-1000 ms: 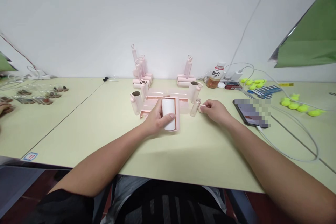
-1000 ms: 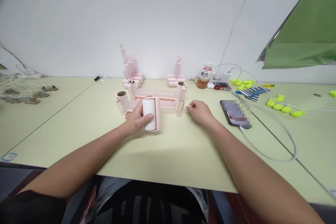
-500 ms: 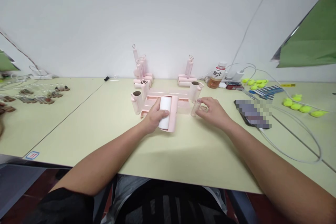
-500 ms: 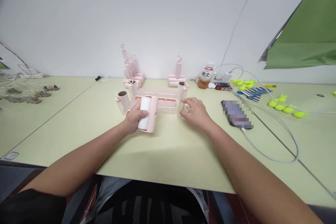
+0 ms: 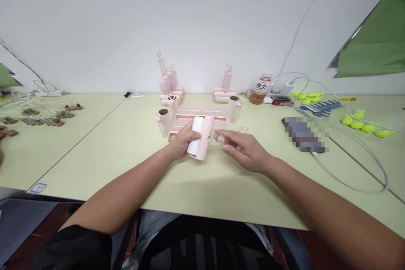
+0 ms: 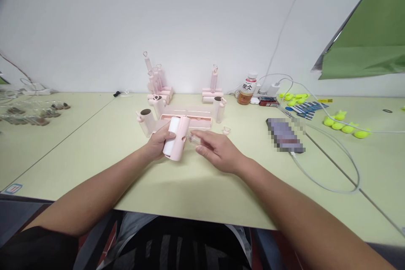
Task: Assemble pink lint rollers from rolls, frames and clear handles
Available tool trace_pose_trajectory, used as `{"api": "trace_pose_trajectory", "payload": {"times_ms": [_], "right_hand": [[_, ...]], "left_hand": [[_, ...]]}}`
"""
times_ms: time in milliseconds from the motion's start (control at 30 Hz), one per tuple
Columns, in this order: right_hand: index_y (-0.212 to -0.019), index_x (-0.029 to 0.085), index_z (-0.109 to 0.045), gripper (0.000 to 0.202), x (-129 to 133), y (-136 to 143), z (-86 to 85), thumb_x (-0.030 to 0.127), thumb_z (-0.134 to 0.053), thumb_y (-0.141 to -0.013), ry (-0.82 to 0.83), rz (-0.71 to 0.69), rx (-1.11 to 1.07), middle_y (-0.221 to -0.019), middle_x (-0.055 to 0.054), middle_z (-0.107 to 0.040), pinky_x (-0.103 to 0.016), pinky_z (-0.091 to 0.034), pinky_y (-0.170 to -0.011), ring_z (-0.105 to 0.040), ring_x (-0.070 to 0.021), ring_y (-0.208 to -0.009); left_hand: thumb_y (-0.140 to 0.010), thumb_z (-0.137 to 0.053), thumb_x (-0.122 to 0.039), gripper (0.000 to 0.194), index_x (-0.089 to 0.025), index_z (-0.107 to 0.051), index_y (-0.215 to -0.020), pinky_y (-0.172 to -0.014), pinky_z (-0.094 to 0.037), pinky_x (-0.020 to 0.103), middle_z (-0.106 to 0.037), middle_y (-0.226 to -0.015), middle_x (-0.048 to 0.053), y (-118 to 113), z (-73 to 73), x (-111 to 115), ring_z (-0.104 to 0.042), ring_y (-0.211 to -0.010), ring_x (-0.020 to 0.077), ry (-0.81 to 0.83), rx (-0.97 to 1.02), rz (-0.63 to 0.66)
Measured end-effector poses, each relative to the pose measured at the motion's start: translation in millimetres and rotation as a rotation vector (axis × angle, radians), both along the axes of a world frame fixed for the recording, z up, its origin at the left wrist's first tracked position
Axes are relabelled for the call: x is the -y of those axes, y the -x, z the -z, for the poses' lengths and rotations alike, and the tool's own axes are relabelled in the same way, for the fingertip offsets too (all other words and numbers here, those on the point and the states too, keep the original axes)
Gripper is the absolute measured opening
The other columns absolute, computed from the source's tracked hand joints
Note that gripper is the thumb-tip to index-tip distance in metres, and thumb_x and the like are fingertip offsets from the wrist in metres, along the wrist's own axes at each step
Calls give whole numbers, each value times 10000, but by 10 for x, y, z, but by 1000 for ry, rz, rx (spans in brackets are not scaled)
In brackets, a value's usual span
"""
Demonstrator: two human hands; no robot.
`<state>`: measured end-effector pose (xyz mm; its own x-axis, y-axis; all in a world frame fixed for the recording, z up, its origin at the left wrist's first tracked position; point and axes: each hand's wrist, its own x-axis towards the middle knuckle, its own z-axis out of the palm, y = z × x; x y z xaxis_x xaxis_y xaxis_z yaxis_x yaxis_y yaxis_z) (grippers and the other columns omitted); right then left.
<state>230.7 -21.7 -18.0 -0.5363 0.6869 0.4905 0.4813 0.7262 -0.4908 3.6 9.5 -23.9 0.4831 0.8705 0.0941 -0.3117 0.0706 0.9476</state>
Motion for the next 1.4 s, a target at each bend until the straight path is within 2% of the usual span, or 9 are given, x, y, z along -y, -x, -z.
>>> {"api": "trace_pose_trajectory", "payload": {"times_ms": [67,200,433,567,700,1033,1400], "right_hand": [[-1330,223,-594,429,21,31,17,402,-503,-951,49,-43,10,-755,-19,-666,-272,-447,-620,-539,-146,-602],[-1242,209,-667,392,33,37,20,418,-530,-940,148,-39,-13,-638,13,-606,-244,-391,-547,-467,-119,-528],[-1217,209,-696,388,53,11,-43,427,-543,-934,217,-7,48,-593,25,-574,-244,-364,-534,-467,-114,-522],[-1180,203,-717,375,79,35,-86,419,-544,-927,236,50,88,-587,20,-594,-255,-359,-532,-475,-119,-514],[-1140,212,-734,349,91,51,-100,405,-535,-928,255,57,120,-594,15,-619,-259,-355,-532,-482,-123,-505],[-1117,200,-733,338,79,55,-53,397,-537,-924,266,62,119,-643,5,-646,-266,-363,-556,-510,-129,-537],[-1075,194,-750,318,78,85,-21,373,-534,-925,220,46,97,-639,-1,-656,-265,-362,-562,-496,-124,-519]], "left_hand": [[-601,-672,-319,496,-173,-515,-1049,-627,-439,289,-612,-802,24,2,20,-7,-560,-695,173,-29,-23,-25],[-612,-708,-322,510,-182,-521,-1065,-644,-418,279,-579,-830,8,31,66,-30,-520,-716,165,-87,-100,-60],[-613,-695,-321,487,-178,-503,-1037,-678,-404,281,-539,-806,-8,39,38,-10,-488,-723,158,-139,-158,-61],[-653,-689,-347,470,-173,-498,-1046,-737,-407,293,-534,-850,-3,58,48,-21,-491,-797,175,-264,-268,-84],[-670,-668,-352,542,-166,-483,-1144,-798,-418,320,-557,-969,29,86,63,-45,-511,-909,220,-393,-436,-121],[-694,-638,-354,500,-167,-479,-1130,-799,-432,334,-539,-968,30,79,24,-16,-513,-917,230,-398,-541,-133],[-680,-628,-319,550,-187,-452,-1184,-784,-450,331,-573,-1056,47,21,16,55,-538,-933,237,-377,-543,-139]]}}
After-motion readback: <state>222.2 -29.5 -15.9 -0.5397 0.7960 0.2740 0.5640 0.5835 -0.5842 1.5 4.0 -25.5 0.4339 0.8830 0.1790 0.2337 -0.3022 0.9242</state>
